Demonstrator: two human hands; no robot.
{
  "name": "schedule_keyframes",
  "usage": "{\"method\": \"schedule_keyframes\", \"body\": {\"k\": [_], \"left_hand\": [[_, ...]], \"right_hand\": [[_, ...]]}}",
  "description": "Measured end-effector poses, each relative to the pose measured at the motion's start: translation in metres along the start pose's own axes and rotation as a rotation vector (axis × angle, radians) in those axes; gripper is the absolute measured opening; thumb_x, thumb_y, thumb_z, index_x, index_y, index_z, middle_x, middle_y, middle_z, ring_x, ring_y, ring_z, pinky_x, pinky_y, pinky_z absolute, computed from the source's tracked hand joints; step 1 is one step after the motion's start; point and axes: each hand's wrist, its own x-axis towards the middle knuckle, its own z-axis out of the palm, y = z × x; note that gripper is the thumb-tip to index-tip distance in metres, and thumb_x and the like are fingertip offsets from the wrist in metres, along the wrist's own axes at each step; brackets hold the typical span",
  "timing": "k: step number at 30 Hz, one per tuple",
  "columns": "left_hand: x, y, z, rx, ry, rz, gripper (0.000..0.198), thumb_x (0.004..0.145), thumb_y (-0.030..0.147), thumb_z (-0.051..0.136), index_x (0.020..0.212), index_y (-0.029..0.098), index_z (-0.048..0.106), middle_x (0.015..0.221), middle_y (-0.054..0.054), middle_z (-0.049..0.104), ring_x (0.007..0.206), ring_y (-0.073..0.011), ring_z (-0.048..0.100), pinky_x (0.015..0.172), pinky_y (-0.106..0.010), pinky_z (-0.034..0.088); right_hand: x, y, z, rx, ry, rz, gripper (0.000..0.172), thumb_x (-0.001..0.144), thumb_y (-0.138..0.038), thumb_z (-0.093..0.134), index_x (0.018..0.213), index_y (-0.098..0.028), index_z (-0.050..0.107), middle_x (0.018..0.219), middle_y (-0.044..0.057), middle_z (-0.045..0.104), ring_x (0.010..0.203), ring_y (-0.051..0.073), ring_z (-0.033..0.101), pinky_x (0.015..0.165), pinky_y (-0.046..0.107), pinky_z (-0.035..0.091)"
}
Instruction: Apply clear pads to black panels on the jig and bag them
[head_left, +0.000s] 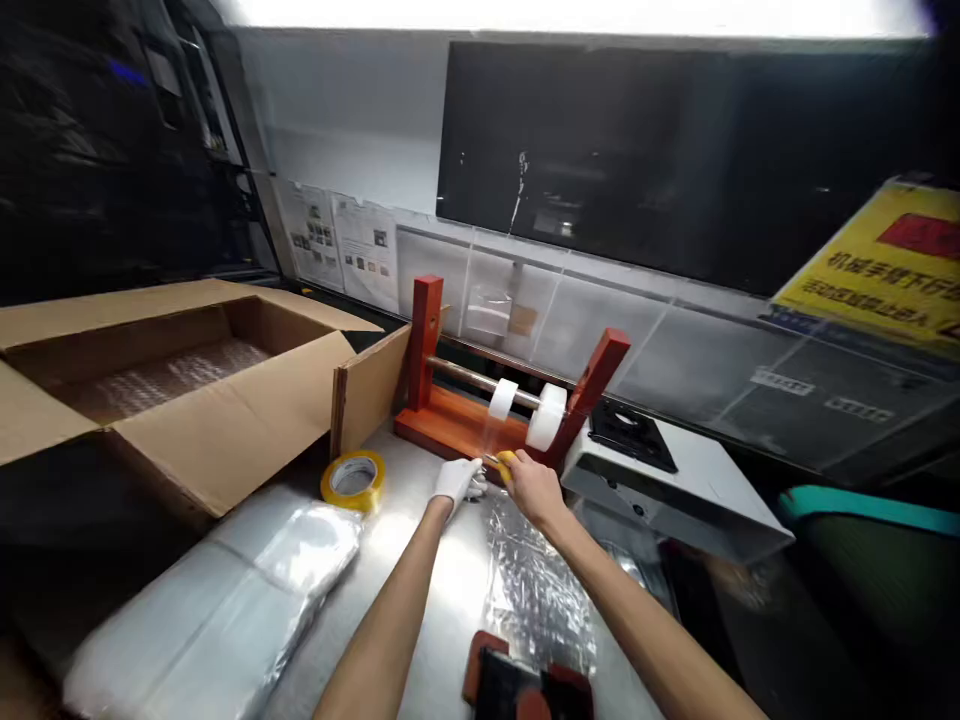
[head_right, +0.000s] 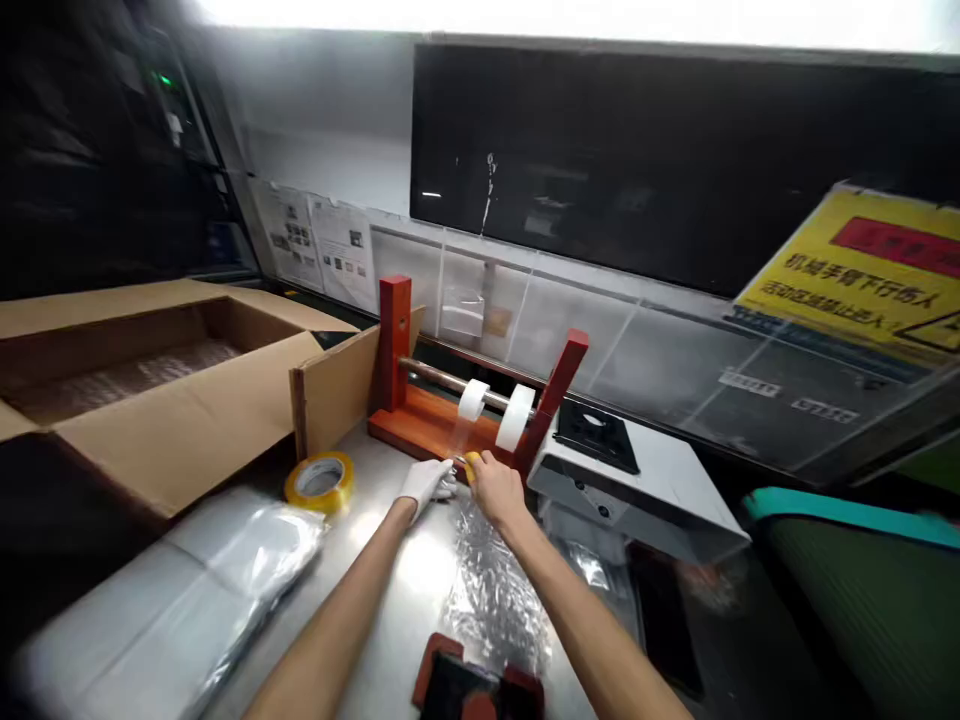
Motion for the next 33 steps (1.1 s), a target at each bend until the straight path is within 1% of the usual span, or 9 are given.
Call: {"method": "schedule_keyframes", "body": {"k": [9,15,19,22,25,27,30,31,33], "left_hand": [[0.014,0.009,-0.005,-0.014,0.039,0.003,0.034,0.096,0.036,0.063,0.119,0.012,0.061,0.111,-0.009,0.064,0.092,-0.019,0.065,0.078,-0.035,0.058],[0.017,0.008,0.001,-0.002,0.026,-0.035,0.029,0.096,0.037,0.062,0.111,0.012,0.064,0.102,-0.007,0.066,0.083,-0.0155,0.066,0.071,-0.03,0.058],[0.015,0.01,0.002,0.019,0.016,-0.036,0.029,0.096,0.039,0.061,0.109,0.013,0.065,0.102,-0.007,0.066,0.085,-0.0164,0.066,0.073,-0.03,0.057],[0.013,0.005,-0.001,0.044,0.022,-0.039,0.029,0.097,0.039,0.061,0.109,0.013,0.064,0.1,-0.006,0.067,0.082,-0.0153,0.066,0.071,-0.03,0.058],[-0.002,-0.014,-0.011,0.079,0.031,-0.092,0.03,0.098,0.04,0.059,0.104,0.011,0.064,0.088,-0.004,0.067,0.069,-0.012,0.064,0.063,-0.027,0.056],[-0.026,-0.031,-0.019,0.105,0.008,-0.138,0.031,0.098,0.04,0.058,0.094,0.01,0.063,0.082,-0.005,0.067,0.061,-0.0113,0.063,0.058,-0.025,0.054],[-0.078,-0.046,-0.024,0.13,-0.129,-0.169,0.03,0.094,0.04,0.061,0.087,0.012,0.063,0.087,-0.009,0.071,0.067,-0.0138,0.069,0.059,-0.023,0.053],[-0.095,-0.047,-0.023,0.136,-0.2,-0.183,0.03,0.092,0.042,0.063,0.088,0.013,0.064,0.091,-0.009,0.072,0.072,-0.0154,0.071,0.062,-0.023,0.054],[-0.125,-0.042,-0.014,0.146,-0.346,-0.237,0.034,0.09,0.048,0.065,0.091,0.014,0.063,0.092,-0.009,0.073,0.073,-0.0179,0.072,0.064,-0.025,0.056]], "right_hand": [[0.032,-0.003,0.013,-0.017,-0.034,-0.086,0.024,0.106,-0.031,0.039,0.115,-0.023,0.06,0.109,0.007,0.066,0.09,0.019,0.07,0.062,0.025,0.042],[0.018,0.009,0.02,0.004,-0.04,-0.067,0.022,0.105,-0.027,0.04,0.117,-0.022,0.058,0.112,0.009,0.064,0.093,0.02,0.07,0.064,0.024,0.044],[-0.011,0.011,0.019,0.041,-0.01,0.029,0.022,0.101,-0.02,0.044,0.116,-0.021,0.059,0.11,0.009,0.066,0.086,0.02,0.071,0.062,0.025,0.045],[-0.065,0.016,0.018,0.09,0.046,0.115,0.027,0.101,-0.021,0.041,0.122,-0.024,0.057,0.114,0.007,0.068,0.089,0.019,0.071,0.066,0.025,0.048],[-0.154,0.043,0.025,0.15,0.09,0.259,0.031,0.101,-0.028,0.036,0.125,-0.025,0.056,0.114,0.007,0.07,0.092,0.02,0.071,0.069,0.027,0.052],[-0.224,0.075,0.031,0.212,0.12,0.503,0.03,0.095,-0.038,0.042,0.113,-0.024,0.06,0.105,0.008,0.072,0.084,0.024,0.072,0.059,0.03,0.05],[-0.315,0.121,0.034,0.21,-0.01,0.851,0.032,0.09,-0.048,0.044,0.099,-0.023,0.063,0.082,0.009,0.072,0.07,0.029,0.07,0.054,0.035,0.048],[-0.337,0.131,0.034,0.201,-0.056,0.93,0.032,0.089,-0.048,0.046,0.097,-0.023,0.064,0.077,0.01,0.071,0.065,0.03,0.068,0.053,0.036,0.048],[-0.366,0.14,0.036,0.235,-0.127,0.903,0.03,0.087,-0.041,0.047,0.093,-0.02,0.067,0.079,0.012,0.071,0.07,0.031,0.068,0.059,0.038,0.05]]}}
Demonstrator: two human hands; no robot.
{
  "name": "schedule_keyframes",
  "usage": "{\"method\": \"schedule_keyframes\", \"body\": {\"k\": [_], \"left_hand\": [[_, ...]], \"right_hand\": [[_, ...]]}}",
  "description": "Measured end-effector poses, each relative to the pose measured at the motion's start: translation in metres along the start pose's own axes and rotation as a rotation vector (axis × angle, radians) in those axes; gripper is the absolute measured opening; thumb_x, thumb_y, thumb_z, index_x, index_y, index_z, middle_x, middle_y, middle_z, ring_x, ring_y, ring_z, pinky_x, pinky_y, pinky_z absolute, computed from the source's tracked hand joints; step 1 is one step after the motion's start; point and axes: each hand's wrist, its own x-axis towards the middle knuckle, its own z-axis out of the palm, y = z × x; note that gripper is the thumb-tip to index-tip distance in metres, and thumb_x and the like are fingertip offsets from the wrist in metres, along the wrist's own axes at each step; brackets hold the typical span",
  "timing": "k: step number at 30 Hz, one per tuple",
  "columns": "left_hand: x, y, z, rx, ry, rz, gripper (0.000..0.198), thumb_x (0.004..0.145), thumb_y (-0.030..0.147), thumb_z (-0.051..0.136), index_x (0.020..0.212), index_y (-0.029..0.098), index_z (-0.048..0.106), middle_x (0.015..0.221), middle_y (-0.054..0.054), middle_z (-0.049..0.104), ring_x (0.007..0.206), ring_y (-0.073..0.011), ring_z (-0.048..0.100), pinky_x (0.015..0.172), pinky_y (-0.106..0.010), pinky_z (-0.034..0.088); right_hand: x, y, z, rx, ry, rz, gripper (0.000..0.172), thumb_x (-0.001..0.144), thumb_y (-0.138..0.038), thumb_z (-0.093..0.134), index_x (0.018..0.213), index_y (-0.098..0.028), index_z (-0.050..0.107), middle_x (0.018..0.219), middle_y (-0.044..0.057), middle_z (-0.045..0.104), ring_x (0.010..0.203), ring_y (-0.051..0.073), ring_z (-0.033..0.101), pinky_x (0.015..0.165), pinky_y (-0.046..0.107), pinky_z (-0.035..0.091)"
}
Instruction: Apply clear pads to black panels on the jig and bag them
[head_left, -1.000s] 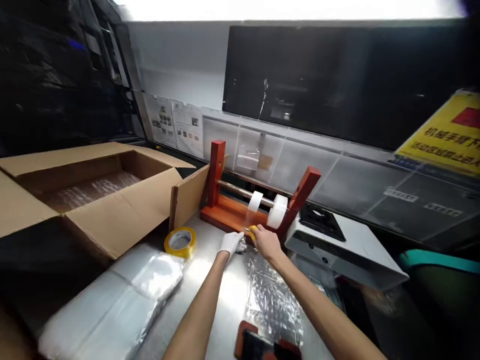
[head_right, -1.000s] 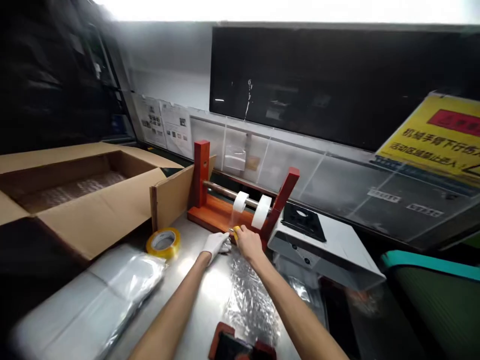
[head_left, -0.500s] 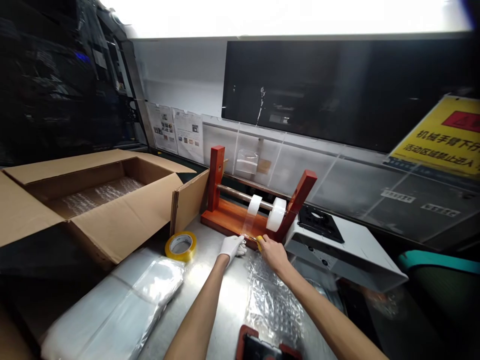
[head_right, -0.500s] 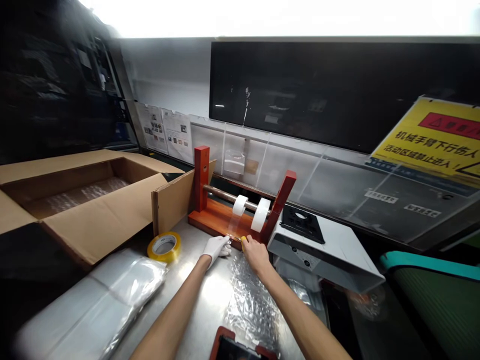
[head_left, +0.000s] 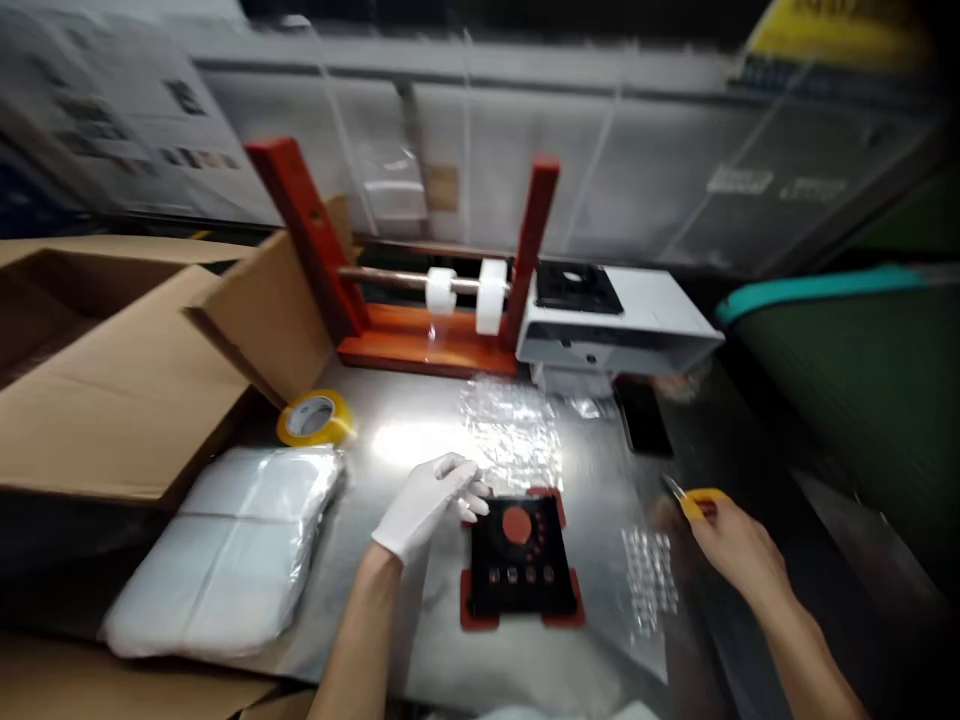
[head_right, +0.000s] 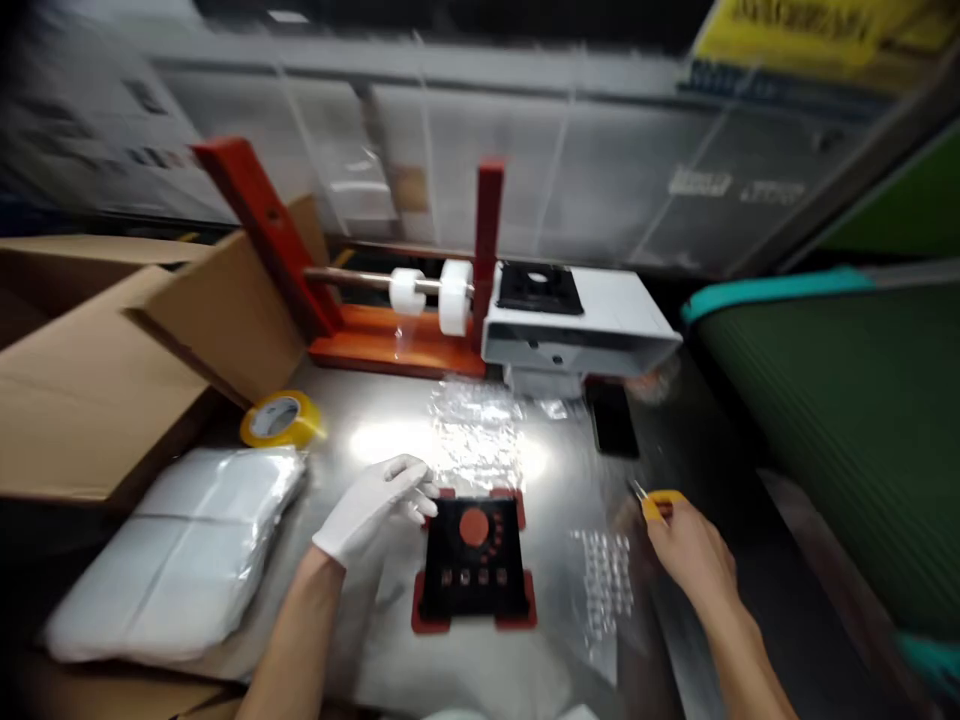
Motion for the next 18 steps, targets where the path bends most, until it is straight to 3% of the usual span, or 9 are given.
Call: {"method": "schedule_keyframes", "body": {"k": [2,5,7,8,10,11,13,16,18], "left_hand": [[-0.017,0.004,0.019,0.017,-0.11,-0.041,0.035,0.089,0.05,0.066,0.091,0.014,0.062,0.089,-0.01,0.073,0.072,-0.0188,0.072,0.063,-0.026,0.057],[-0.03,0.008,0.045,0.079,-0.202,-0.103,0.034,0.09,0.048,0.065,0.088,0.014,0.059,0.085,-0.009,0.073,0.069,-0.0182,0.072,0.061,-0.025,0.057],[-0.035,0.009,0.059,0.141,-0.253,-0.149,0.033,0.091,0.047,0.063,0.087,0.014,0.059,0.084,-0.009,0.073,0.069,-0.0174,0.072,0.061,-0.025,0.057],[-0.037,0.008,0.065,0.166,-0.279,-0.17,0.033,0.092,0.047,0.063,0.087,0.014,0.059,0.084,-0.008,0.073,0.068,-0.0168,0.071,0.06,-0.024,0.057],[-0.04,0.007,0.076,0.207,-0.316,-0.212,0.032,0.092,0.046,0.062,0.086,0.014,0.059,0.083,-0.007,0.073,0.065,-0.015,0.07,0.058,-0.022,0.055],[-0.041,0.006,0.081,0.219,-0.326,-0.229,0.032,0.093,0.045,0.061,0.085,0.015,0.059,0.082,-0.007,0.072,0.063,-0.014,0.07,0.057,-0.021,0.054],[-0.043,0.005,0.087,0.242,-0.329,-0.253,0.03,0.093,0.044,0.06,0.086,0.015,0.059,0.081,-0.005,0.072,0.06,-0.0126,0.069,0.055,-0.019,0.052],[-0.046,-0.001,0.086,0.285,-0.292,-0.276,0.027,0.093,0.043,0.059,0.089,0.016,0.059,0.08,-0.004,0.071,0.058,-0.0127,0.068,0.051,-0.019,0.051],[-0.049,-0.008,0.078,0.31,-0.261,-0.31,0.025,0.092,0.043,0.058,0.094,0.017,0.059,0.077,-0.003,0.07,0.055,-0.0133,0.066,0.049,-0.021,0.05]], "right_hand": [[-0.01,0.007,0.003,-0.003,-0.039,0.024,0.032,0.085,-0.039,0.049,0.096,-0.016,0.069,0.092,0.017,0.071,0.089,0.035,0.067,0.075,0.043,0.052],[-0.026,-0.016,0.001,0.03,0.015,0.073,0.047,0.09,-0.041,0.047,0.122,-0.011,0.062,0.116,0.021,0.064,0.113,0.038,0.058,0.096,0.05,0.046],[-0.038,-0.05,-0.009,0.375,0.103,0.007,0.043,0.09,-0.044,0.054,0.121,-0.015,0.063,0.114,0.017,0.066,0.11,0.033,0.06,0.099,0.048,0.046],[-0.045,-0.069,-0.016,0.623,0.028,-0.034,0.039,0.091,-0.045,0.056,0.118,-0.019,0.064,0.112,0.013,0.067,0.104,0.028,0.063,0.096,0.044,0.049],[-0.058,-0.107,-0.03,1.022,-0.355,-0.134,0.034,0.092,-0.047,0.059,0.112,-0.021,0.067,0.107,0.008,0.07,0.097,0.023,0.066,0.088,0.038,0.053],[-0.064,-0.123,-0.036,1.129,-0.511,-0.168,0.032,0.09,-0.046,0.063,0.111,-0.022,0.067,0.105,0.006,0.071,0.094,0.021,0.066,0.085,0.035,0.053],[-0.072,-0.146,-0.043,1.233,-0.692,-0.208,0.029,0.086,-0.045,0.07,0.102,-0.021,0.069,0.097,0.004,0.071,0.088,0.019,0.065,0.081,0.033,0.053],[-0.078,-0.158,-0.039,1.224,-0.668,-0.212,0.024,0.085,-0.043,0.07,0.089,-0.02,0.067,0.084,0.001,0.067,0.076,0.016,0.061,0.071,0.03,0.052],[-0.082,-0.156,-0.03,1.196,-0.595,-0.202,0.022,0.088,-0.041,0.066,0.092,-0.02,0.066,0.083,0.001,0.065,0.074,0.015,0.059,0.068,0.028,0.052]]}}
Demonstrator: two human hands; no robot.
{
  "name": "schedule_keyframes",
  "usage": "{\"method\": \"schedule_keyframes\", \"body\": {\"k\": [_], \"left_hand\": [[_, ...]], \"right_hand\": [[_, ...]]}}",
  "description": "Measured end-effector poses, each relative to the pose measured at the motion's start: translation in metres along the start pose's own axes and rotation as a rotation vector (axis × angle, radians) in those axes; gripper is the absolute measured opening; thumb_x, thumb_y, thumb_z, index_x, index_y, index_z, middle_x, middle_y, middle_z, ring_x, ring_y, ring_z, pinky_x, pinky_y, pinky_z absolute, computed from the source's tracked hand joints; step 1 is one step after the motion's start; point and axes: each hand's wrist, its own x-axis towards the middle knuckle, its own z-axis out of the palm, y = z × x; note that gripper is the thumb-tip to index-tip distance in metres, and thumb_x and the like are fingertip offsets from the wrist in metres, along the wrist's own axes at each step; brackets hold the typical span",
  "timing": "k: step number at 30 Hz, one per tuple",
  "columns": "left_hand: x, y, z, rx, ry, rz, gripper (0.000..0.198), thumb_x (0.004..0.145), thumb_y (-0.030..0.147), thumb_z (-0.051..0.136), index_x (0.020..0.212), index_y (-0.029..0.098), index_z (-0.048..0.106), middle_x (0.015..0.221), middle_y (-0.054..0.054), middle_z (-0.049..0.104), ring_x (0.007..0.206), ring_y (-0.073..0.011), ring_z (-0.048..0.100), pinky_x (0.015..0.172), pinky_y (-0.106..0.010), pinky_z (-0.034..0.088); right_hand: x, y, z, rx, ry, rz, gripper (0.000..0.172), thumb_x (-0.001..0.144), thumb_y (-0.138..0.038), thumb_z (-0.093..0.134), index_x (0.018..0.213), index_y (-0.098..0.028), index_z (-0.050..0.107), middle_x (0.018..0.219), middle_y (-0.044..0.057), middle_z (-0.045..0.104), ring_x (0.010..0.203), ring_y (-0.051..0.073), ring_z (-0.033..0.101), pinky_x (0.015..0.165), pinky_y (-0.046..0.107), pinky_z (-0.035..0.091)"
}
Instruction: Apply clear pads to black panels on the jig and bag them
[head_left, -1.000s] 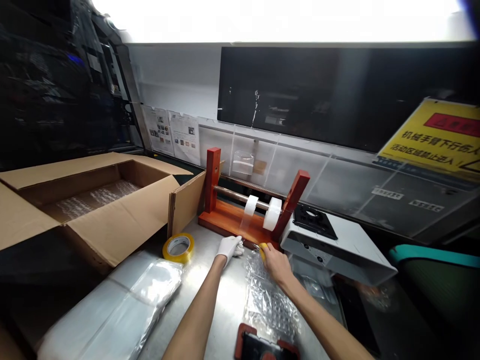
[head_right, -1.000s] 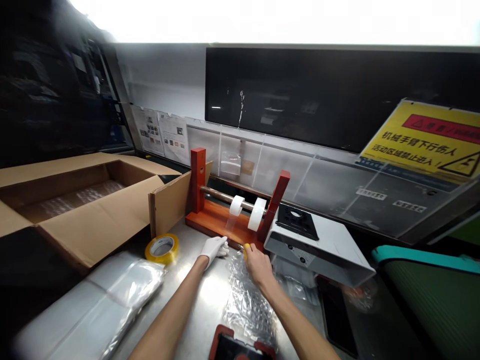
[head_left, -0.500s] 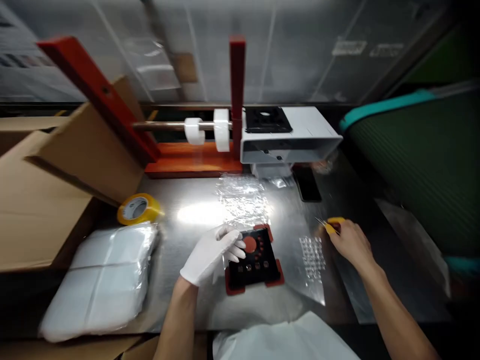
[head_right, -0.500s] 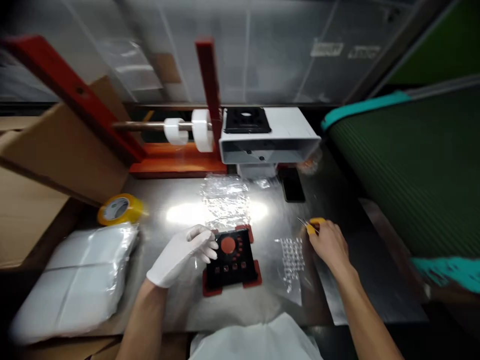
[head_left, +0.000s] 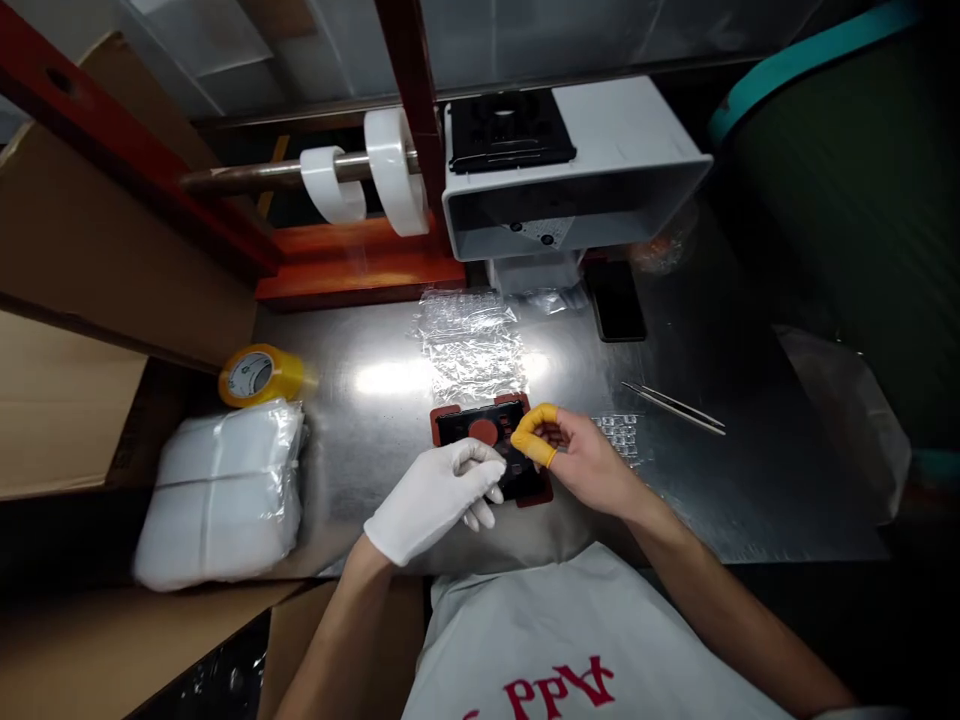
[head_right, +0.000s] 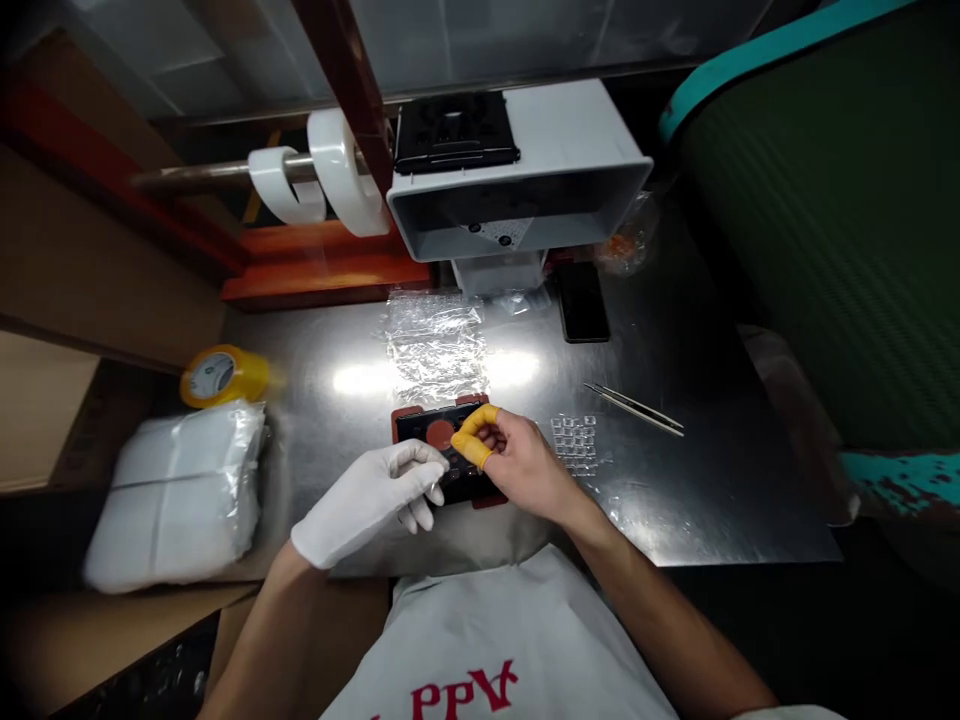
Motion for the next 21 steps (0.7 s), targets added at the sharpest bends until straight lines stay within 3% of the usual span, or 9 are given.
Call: {"method": "schedule_keyframes", "body": {"k": [3,7,14,21], "left_hand": [[-0.006,-0.022,-0.012,0.029,0.07,-0.068,0.026,0.091,0.042,0.058,0.098,0.018,0.06,0.077,-0.002,0.069,0.053,-0.0132,0.064,0.049,-0.023,0.051],[-0.015,-0.045,-0.023,0.092,0.205,-0.089,0.03,0.092,0.047,0.057,0.086,0.018,0.059,0.077,-0.001,0.068,0.057,-0.0123,0.062,0.056,-0.023,0.05],[-0.011,-0.058,-0.023,0.368,0.303,-0.078,0.034,0.094,0.05,0.051,0.077,0.022,0.056,0.064,0.003,0.062,0.058,-0.0141,0.059,0.06,-0.024,0.041],[0.006,-0.071,-0.019,0.569,0.41,-0.057,0.032,0.092,0.047,0.053,0.072,0.023,0.05,0.063,0.002,0.06,0.063,-0.0175,0.056,0.06,-0.027,0.034]], "right_hand": [[-0.007,0.019,0.002,-0.058,0.08,-0.007,0.019,0.091,-0.038,0.064,0.101,-0.021,0.065,0.089,0.002,0.065,0.079,0.016,0.06,0.072,0.03,0.052],[-0.023,0.04,0.01,-0.096,0.086,0.024,0.022,0.094,-0.037,0.062,0.111,-0.024,0.062,0.096,0.003,0.065,0.086,0.017,0.062,0.076,0.031,0.053],[-0.035,0.053,0.02,-0.35,0.106,-0.01,0.024,0.099,-0.036,0.055,0.118,-0.023,0.058,0.097,0.004,0.066,0.081,0.017,0.063,0.075,0.031,0.053],[-0.035,0.064,0.023,-0.612,0.103,-0.182,0.022,0.101,-0.03,0.05,0.121,-0.021,0.053,0.09,0.004,0.063,0.079,0.018,0.061,0.076,0.033,0.052]]}}
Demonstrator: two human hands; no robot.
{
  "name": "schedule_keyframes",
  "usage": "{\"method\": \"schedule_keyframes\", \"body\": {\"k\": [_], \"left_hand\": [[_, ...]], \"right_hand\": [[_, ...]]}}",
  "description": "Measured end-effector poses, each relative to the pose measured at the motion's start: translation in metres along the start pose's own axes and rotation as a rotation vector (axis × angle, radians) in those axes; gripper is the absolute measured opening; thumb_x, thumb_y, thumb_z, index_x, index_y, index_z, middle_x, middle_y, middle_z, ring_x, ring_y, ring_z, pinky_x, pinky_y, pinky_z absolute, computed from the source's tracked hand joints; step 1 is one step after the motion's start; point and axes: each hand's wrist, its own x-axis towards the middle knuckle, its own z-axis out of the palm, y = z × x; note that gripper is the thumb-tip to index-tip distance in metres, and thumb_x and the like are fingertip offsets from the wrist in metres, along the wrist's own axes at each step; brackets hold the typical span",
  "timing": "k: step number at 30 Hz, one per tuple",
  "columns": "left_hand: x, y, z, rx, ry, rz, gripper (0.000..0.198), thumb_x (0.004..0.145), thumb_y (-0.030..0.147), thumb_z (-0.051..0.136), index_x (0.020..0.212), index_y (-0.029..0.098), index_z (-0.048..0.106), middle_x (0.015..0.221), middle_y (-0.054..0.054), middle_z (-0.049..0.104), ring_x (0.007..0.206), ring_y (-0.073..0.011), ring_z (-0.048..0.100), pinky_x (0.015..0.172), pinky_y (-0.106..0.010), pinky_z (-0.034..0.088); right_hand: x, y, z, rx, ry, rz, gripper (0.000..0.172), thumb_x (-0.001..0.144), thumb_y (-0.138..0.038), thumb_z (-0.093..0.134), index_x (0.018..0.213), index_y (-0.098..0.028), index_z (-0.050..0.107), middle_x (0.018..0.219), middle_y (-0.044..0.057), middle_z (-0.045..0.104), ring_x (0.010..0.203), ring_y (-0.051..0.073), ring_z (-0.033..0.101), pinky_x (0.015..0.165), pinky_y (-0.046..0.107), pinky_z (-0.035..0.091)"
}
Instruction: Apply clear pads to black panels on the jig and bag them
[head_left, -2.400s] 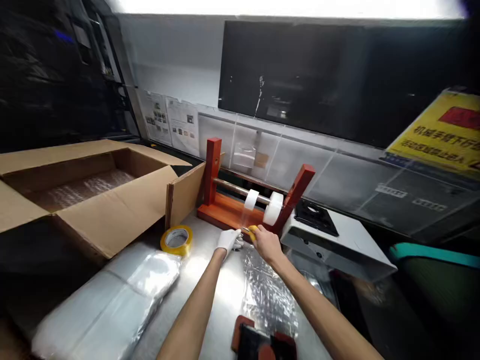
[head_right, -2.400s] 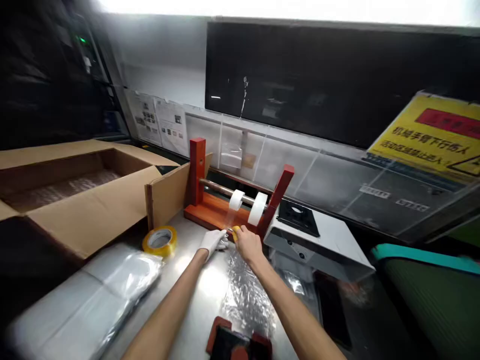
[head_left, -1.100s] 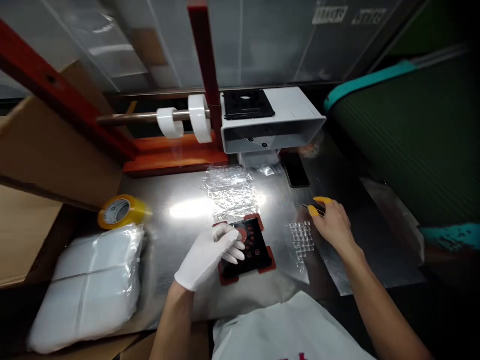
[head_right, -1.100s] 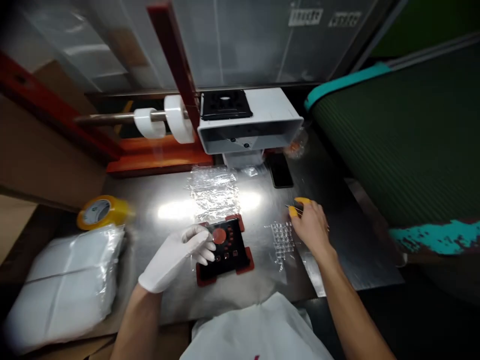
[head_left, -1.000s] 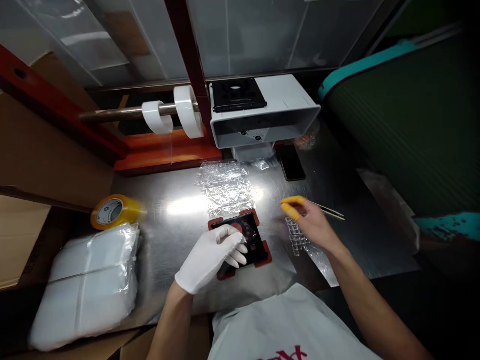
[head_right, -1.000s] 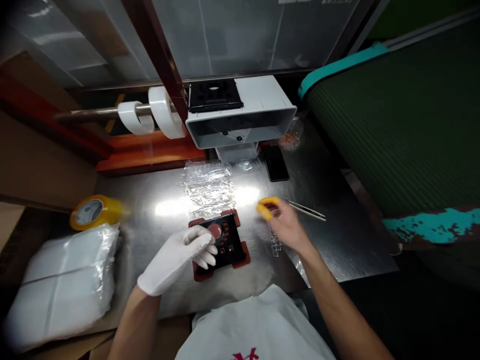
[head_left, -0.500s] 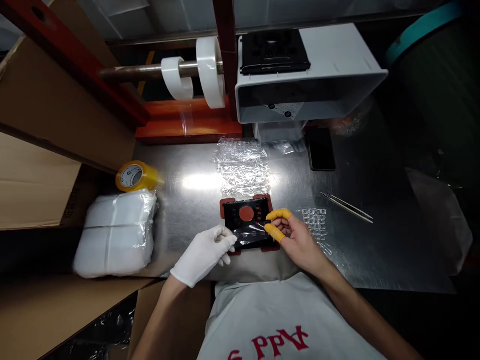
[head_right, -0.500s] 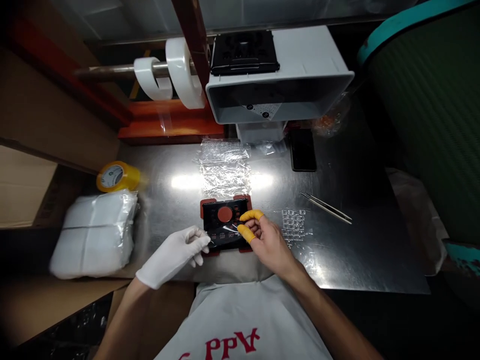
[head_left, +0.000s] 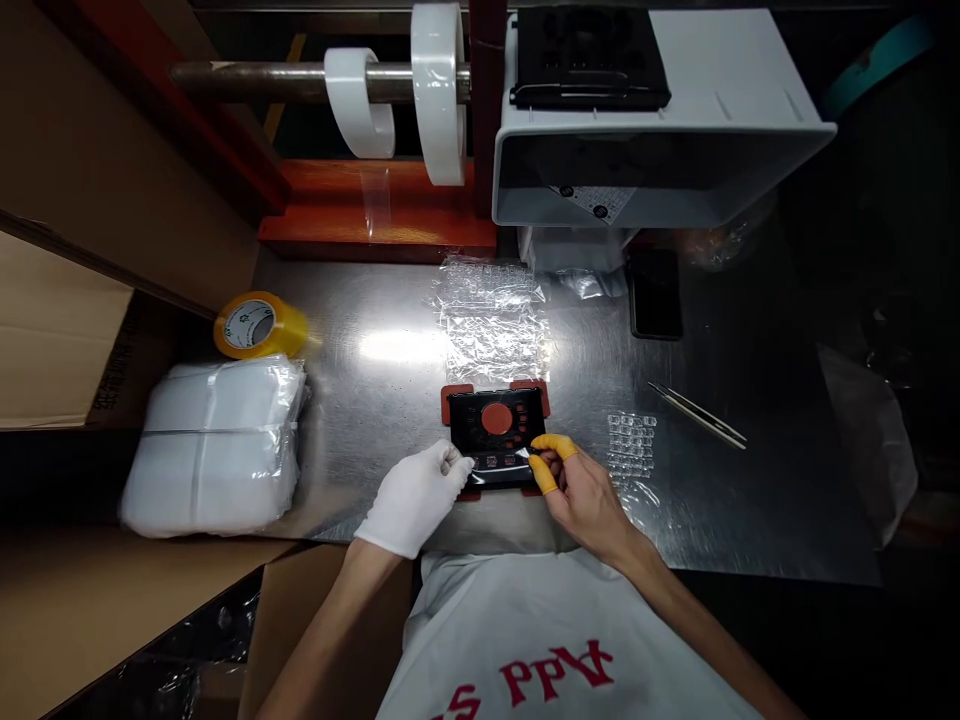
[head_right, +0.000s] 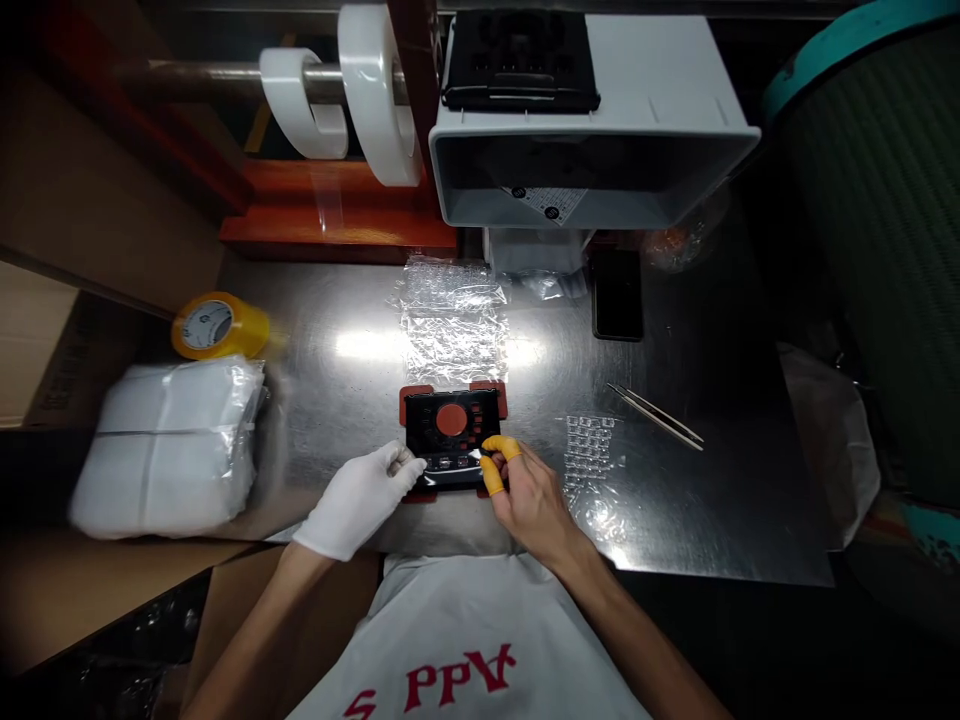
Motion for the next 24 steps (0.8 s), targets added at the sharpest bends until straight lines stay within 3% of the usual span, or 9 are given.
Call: {"method": "schedule_keyframes", "body": {"k": [4,9,14,16,19,24], "left_hand": [[-0.001,0.002,0.004,0.011,0.032,-0.001,0.03,0.093,0.046,0.053,0.073,0.024,0.049,0.065,0.002,0.061,0.064,-0.0179,0.056,0.061,-0.027,0.033],[-0.005,0.001,0.009,-0.008,0.072,-0.05,0.027,0.093,0.046,0.053,0.077,0.024,0.048,0.069,0.002,0.062,0.066,-0.0184,0.059,0.06,-0.027,0.033],[-0.012,-0.002,0.016,-0.186,0.178,-0.201,0.03,0.088,0.053,0.059,0.099,0.026,0.052,0.082,0.001,0.067,0.078,-0.0195,0.065,0.066,-0.027,0.04],[-0.012,-0.001,0.02,-0.233,0.189,-0.2,0.042,0.084,0.059,0.062,0.109,0.026,0.053,0.087,0.001,0.067,0.081,-0.02,0.066,0.066,-0.026,0.041],[-0.008,-0.001,0.024,-0.206,0.168,-0.194,0.049,0.078,0.062,0.067,0.106,0.024,0.055,0.084,0.0,0.064,0.075,-0.0201,0.064,0.062,-0.026,0.039],[0.005,-0.003,0.018,-0.178,0.074,-0.18,0.047,0.075,0.065,0.069,0.092,0.023,0.054,0.072,0.003,0.056,0.065,-0.0177,0.057,0.057,-0.025,0.036]], "right_hand": [[-0.001,0.003,0.008,-0.054,0.029,0.026,0.02,0.101,-0.031,0.049,0.118,-0.021,0.052,0.086,0.003,0.06,0.078,0.018,0.06,0.075,0.033,0.05],[-0.008,0.004,0.01,0.083,0.045,0.261,0.03,0.098,-0.043,0.054,0.117,-0.021,0.051,0.078,-0.002,0.056,0.065,0.015,0.055,0.066,0.029,0.048],[-0.013,0.004,0.004,0.261,0.126,0.428,0.034,0.096,-0.05,0.056,0.112,-0.021,0.051,0.075,-0.003,0.055,0.065,0.016,0.054,0.064,0.029,0.047],[-0.01,0.005,0.003,0.326,0.097,0.472,0.041,0.091,-0.053,0.062,0.114,-0.021,0.05,0.073,-0.004,0.053,0.063,0.015,0.054,0.061,0.028,0.047],[0.001,0.009,0.002,0.331,0.01,0.506,0.051,0.083,-0.057,0.07,0.113,-0.021,0.051,0.068,-0.006,0.052,0.059,0.015,0.053,0.056,0.028,0.046],[0.016,0.02,0.0,0.245,-0.128,0.543,0.037,0.079,-0.053,0.072,0.088,-0.023,0.052,0.057,-0.008,0.052,0.046,0.014,0.052,0.047,0.027,0.042]]}}
